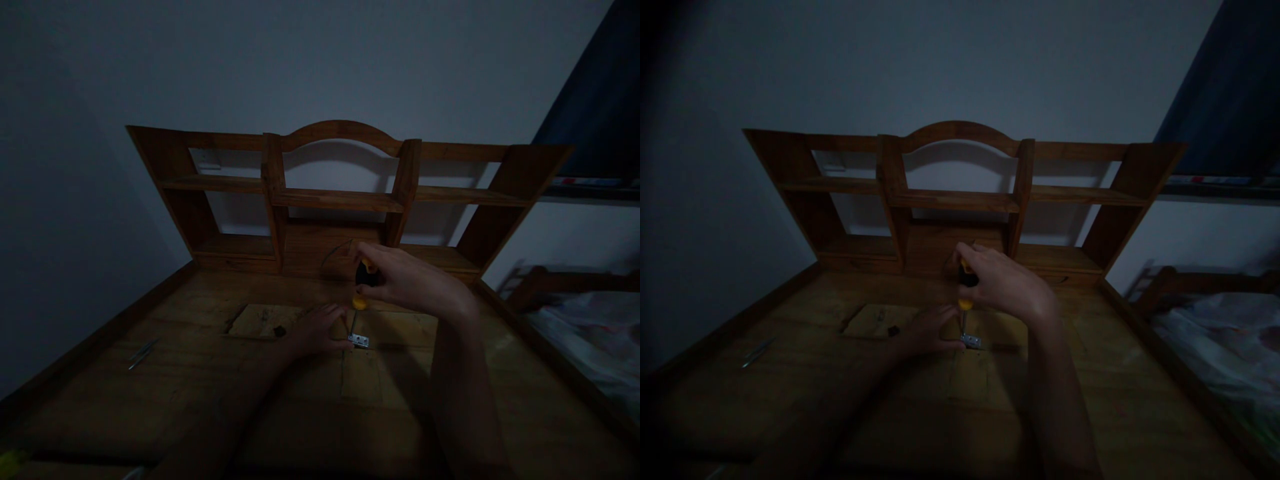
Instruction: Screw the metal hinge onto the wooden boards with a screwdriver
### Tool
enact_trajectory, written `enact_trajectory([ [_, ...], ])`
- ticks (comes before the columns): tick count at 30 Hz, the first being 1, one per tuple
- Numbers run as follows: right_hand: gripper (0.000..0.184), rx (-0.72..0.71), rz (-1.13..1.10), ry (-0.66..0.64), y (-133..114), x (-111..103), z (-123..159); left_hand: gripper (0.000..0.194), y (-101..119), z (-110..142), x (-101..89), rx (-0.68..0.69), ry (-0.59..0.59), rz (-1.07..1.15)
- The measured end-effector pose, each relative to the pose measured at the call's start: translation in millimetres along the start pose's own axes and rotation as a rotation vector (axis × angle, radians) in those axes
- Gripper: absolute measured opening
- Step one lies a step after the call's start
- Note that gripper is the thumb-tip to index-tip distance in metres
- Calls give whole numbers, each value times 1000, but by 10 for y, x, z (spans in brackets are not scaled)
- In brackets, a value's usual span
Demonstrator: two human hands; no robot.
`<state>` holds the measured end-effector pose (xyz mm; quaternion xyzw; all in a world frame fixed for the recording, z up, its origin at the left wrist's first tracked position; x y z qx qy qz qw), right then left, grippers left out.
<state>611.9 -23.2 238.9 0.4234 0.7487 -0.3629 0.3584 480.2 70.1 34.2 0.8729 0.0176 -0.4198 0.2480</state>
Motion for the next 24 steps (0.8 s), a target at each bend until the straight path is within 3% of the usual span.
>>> enact_trajectory([
  [3,17,50,47,-11,1,33,4,59,-4,-2,6,-4,0,2],
  [8,36,145,216,75,36,71,-15,59,-22,5,23,-13,4,-5],
  [12,43,69,135,61,39,74,-25,58,9,-3,2,-6,1,16],
  [15,37,29,64,3,19,82,-16,58,30,-13,-16,-21,-8,17],
  [24,41,109,111,28,22,103,-22,54,16,-20,-5,-18,2,14],
])
Point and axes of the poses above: each hand's wrist, its own z-axis away from the middle knuckle, its own x-axis out of the palm, y = z × x, the point moved 4 cm from there along -z, towards the middle knuckle, and after that the axes turned 13 degrees about y, right-handed, at the moved point
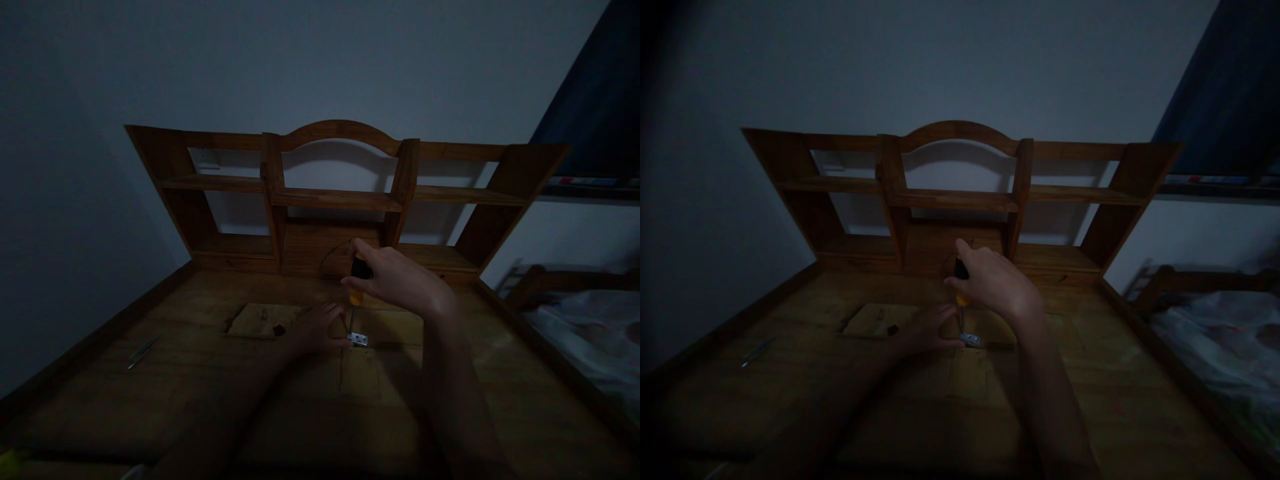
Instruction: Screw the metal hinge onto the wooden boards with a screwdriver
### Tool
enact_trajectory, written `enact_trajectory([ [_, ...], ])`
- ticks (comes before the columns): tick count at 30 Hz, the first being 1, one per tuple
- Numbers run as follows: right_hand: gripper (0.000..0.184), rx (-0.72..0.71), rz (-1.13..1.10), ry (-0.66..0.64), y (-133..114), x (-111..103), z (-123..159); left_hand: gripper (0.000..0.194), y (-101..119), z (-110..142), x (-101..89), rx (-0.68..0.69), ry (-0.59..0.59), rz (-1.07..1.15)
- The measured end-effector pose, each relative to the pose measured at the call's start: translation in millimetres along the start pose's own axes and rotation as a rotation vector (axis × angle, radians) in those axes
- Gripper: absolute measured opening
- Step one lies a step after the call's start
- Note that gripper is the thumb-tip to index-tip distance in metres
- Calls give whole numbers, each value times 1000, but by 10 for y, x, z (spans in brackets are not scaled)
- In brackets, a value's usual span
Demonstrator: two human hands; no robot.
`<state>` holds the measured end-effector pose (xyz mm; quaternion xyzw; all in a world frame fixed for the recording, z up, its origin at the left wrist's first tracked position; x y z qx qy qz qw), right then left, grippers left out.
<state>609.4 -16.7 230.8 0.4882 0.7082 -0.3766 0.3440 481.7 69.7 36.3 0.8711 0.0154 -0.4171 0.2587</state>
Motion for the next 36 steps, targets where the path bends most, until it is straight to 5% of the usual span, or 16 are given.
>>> enact_trajectory([
  [5,44,-82,-9,-12,36,-20,-10,56,7,5,-6,17,-1,1],
  [9,37,-23,55,6,29,14,-18,55,-3,13,-4,12,4,-3],
  [14,52,10,38,31,21,-4,-24,55,-2,6,-5,5,-2,0],
  [20,27,-82,-36,-15,31,-43,3,53,25,-8,-20,-2,-12,24],
  [25,35,28,85,45,59,-14,-15,51,11,-6,-6,3,-3,28],
  [31,29,-114,-99,-22,-13,-61,15,51,48,-14,-31,13,2,24],
  [36,28,32,12,-3,-15,-42,18,55,21,3,-8,-2,16,-20],
])
Point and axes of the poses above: each hand's wrist, its own z-axis away from the middle knuckle, its own x-axis out of the palm, y = z × x, the point moved 4 cm from there along -z, towards the middle knuckle, and after that the axes turned 13 degrees about y, right-handed, at the moved point
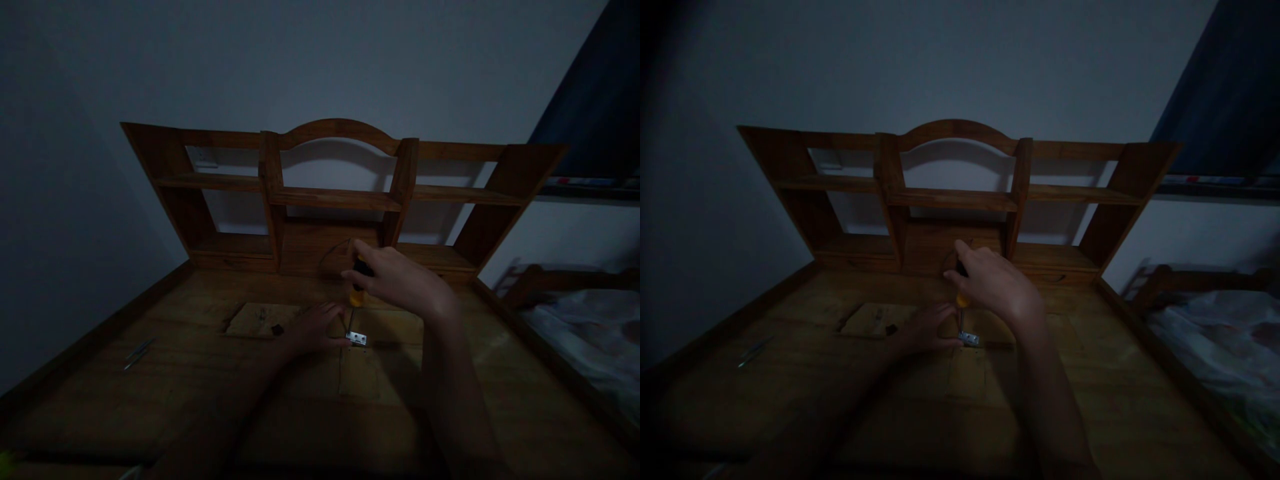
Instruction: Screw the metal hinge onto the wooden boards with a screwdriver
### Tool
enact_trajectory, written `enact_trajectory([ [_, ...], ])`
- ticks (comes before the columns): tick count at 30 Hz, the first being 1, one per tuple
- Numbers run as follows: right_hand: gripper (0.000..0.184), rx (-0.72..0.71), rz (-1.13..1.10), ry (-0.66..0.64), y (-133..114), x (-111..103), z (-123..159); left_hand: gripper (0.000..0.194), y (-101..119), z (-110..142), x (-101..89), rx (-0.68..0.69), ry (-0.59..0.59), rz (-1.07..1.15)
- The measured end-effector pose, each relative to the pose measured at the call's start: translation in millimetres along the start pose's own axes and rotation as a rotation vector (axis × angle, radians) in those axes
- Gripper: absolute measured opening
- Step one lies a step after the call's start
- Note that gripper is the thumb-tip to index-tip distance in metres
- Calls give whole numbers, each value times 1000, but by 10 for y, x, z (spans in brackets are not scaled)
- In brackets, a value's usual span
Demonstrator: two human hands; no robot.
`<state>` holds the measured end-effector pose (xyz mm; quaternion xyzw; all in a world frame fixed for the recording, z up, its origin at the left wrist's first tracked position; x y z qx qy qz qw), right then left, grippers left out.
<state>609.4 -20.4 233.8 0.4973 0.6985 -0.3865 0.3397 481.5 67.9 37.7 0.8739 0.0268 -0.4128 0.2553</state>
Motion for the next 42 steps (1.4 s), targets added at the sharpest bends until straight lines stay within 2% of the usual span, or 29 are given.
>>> enact_trajectory([
  [2,38,19,53,29,12,15,-15,58,-18,6,18,-2,4,-15],
  [5,49,-55,25,26,36,28,-30,59,-21,10,27,14,11,-10],
  [8,39,-121,-21,-3,67,22,-22,54,-4,11,15,32,17,-5],
  [11,30,-122,-25,-9,54,22,-6,52,11,17,8,36,20,-26],
  [16,32,1,143,77,-13,25,-12,54,55,27,44,76,39,-67],
  [18,36,7,173,105,-14,11,-18,52,79,28,63,96,51,-56],
  [21,40,-80,54,68,20,-27,-17,46,111,27,82,125,62,-32],
  [26,27,-194,-179,-75,72,-109,17,42,123,21,108,139,75,-40],
  [30,19,-106,-110,-11,85,-85,-9,36,123,22,138,153,95,-7],
  [33,29,-38,-30,23,102,-31,-33,38,114,23,156,154,104,5],
  [36,35,-84,-66,29,97,-35,-31,39,108,22,166,167,103,13],
  [39,31,-165,-168,-3,71,-84,-13,37,97,22,170,176,102,-4],
  [42,27,-175,-196,-32,60,-107,-10,33,94,22,172,190,100,-18],
])
Point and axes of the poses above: each hand's wrist, its own z-axis away from the middle knuckle, its own x-axis out of the palm, y = z × x, the point moved 4 cm from there along -z, towards the middle knuckle, and after that the axes turned 13 degrees about y, right-handed, at the moved point
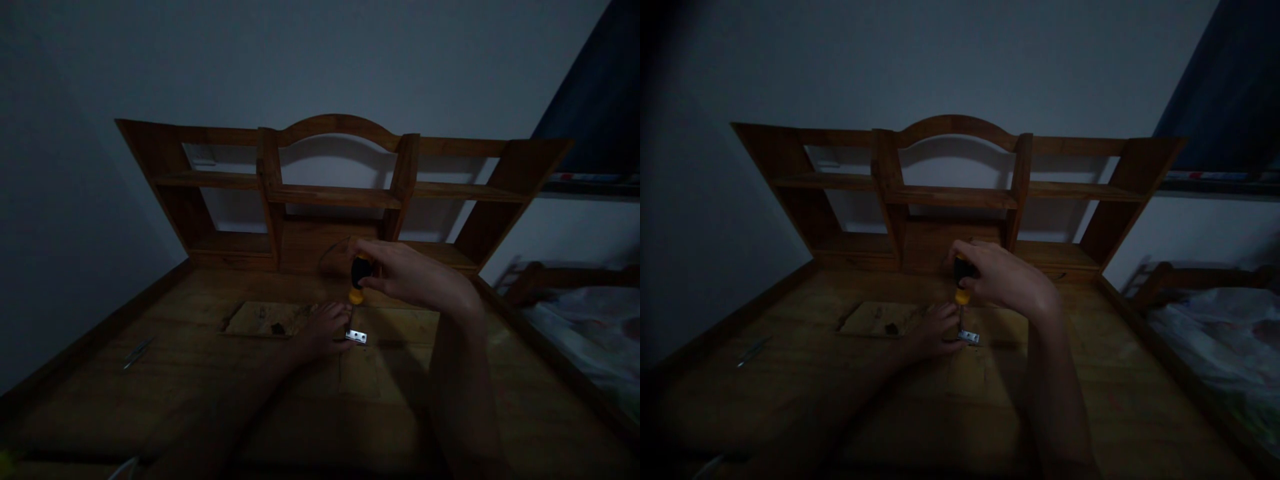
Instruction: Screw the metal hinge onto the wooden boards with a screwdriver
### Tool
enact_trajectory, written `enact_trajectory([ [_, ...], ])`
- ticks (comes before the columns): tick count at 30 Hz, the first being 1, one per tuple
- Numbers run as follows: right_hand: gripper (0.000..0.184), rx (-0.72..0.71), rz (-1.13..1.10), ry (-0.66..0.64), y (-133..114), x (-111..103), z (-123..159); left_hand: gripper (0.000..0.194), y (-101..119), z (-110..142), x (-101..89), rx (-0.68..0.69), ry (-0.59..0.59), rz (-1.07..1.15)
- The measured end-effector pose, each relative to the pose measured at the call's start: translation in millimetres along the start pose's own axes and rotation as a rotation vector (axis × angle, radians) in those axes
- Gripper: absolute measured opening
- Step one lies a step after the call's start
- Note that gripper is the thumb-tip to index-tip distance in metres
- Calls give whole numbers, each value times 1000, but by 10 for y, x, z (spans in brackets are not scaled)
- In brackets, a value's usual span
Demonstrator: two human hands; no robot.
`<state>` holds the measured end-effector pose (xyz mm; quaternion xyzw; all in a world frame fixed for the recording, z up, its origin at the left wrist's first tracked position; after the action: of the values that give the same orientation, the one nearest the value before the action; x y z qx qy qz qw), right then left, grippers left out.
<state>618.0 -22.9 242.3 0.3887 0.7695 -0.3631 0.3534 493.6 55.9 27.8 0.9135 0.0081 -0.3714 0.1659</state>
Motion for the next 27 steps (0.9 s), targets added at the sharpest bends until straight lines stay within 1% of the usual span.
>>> enact_trajectory([
  [2,22,42,61,19,22,0,-10,31,4,-3,-5,5,5,3],
  [5,27,104,160,53,69,7,-23,30,11,-14,-16,4,15,-7],
  [7,28,96,180,62,79,6,-24,29,16,-22,-21,7,19,-18],
  [11,26,17,98,20,30,-10,-4,27,26,-36,-33,26,46,-17],
  [15,24,74,60,-24,14,-14,9,25,28,-46,-44,24,51,-18],
  [19,19,110,61,1,38,-5,-11,23,41,-54,-49,13,47,6],
  [22,18,63,38,5,39,-2,-23,25,38,-50,-39,-1,56,17],
  [25,24,4,4,-16,19,-5,-16,26,29,-42,-38,-12,70,21],
  [27,25,4,-14,-41,12,3,-7,27,32,-41,-50,-14,60,18],
])
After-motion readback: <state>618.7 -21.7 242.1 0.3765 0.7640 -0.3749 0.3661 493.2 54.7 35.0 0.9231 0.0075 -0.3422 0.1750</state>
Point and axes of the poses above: each hand's wrist, its own z-axis away from the middle knuckle, its own x-axis out of the palm, y = z × x, the point moved 4 cm from there along -z, towards the middle knuckle, and after that the axes turned 13 degrees about y, right-handed, at the moved point
